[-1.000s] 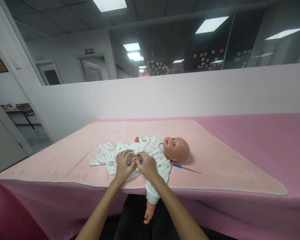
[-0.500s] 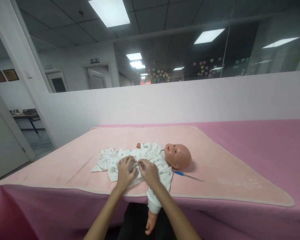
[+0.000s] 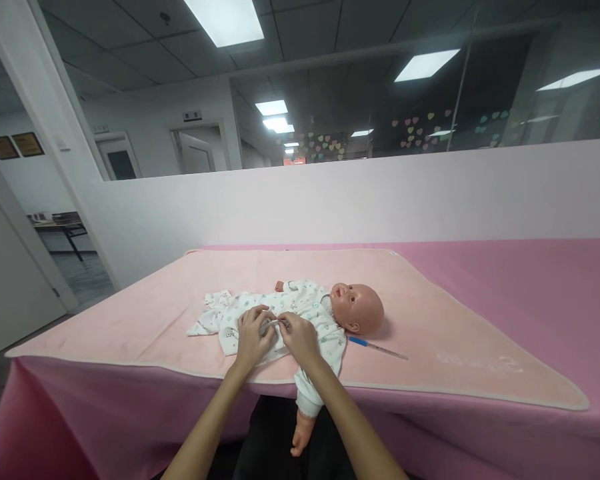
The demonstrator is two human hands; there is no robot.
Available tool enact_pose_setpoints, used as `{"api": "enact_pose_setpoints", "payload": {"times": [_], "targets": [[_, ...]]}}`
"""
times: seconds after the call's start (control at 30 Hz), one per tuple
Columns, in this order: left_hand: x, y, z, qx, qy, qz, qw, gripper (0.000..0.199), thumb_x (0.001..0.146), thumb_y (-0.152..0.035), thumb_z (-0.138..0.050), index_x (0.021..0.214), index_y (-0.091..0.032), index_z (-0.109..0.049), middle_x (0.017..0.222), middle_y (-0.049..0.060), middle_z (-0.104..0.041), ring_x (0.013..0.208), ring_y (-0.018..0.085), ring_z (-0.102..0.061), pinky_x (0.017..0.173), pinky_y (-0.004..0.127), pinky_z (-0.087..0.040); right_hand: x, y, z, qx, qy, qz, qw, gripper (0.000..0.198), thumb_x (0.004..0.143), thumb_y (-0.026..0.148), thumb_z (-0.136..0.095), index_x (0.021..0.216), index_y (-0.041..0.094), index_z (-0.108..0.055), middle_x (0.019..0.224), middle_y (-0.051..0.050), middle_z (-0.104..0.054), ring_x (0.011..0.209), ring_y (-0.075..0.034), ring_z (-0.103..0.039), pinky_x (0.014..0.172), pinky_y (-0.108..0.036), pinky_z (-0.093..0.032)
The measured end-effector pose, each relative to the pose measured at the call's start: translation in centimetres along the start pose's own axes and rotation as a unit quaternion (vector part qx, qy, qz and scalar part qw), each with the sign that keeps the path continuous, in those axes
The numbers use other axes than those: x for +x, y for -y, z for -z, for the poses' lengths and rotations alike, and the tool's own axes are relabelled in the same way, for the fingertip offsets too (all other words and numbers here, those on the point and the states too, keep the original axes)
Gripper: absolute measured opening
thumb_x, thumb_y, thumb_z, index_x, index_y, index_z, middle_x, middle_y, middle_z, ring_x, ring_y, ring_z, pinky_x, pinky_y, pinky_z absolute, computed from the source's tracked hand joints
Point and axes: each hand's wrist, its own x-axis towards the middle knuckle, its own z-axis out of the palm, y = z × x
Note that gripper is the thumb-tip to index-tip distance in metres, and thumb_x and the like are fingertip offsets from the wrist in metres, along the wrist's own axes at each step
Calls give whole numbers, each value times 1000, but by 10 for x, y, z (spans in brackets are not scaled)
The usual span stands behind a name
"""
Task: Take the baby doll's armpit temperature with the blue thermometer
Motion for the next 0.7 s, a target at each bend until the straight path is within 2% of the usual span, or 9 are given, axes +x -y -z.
{"api": "enact_pose_setpoints", "payload": {"times": [0.13, 0.37, 0.7], "targets": [[-1, -1, 0, 1, 2, -6, 1000, 15, 77, -19, -48, 87, -23, -59, 105, 4, -55, 102, 22, -48, 88, 38, -33, -1, -2, -1, -2, 0, 4, 1000, 19, 82, 22, -45, 86, 22, -64, 84, 0, -68, 72, -14, -60, 66, -24, -41], [0, -1, -2, 15, 17, -14, 1000, 21, 70, -14, -50, 88, -23, -57, 106, 3, -55, 101, 22, -48, 88, 39, -33, 0, -3, -3, -6, 0, 3, 1000, 18, 82, 21, -46, 86, 22, -64, 84, 0, -68, 74, -14, -61, 69, -23, -42], [0, 2, -3, -4, 19, -10, 1000, 16, 76, -17, -49, 88, -23, -58, 105, 3, -56, 101, 22, -47, 87, 38, -34, -1, -1, -1, -15, -3, 8, 1000, 19, 81, 22, -45, 85, 22, -64, 83, -1, -68, 72, -14, -61, 66, -24, -42]]}}
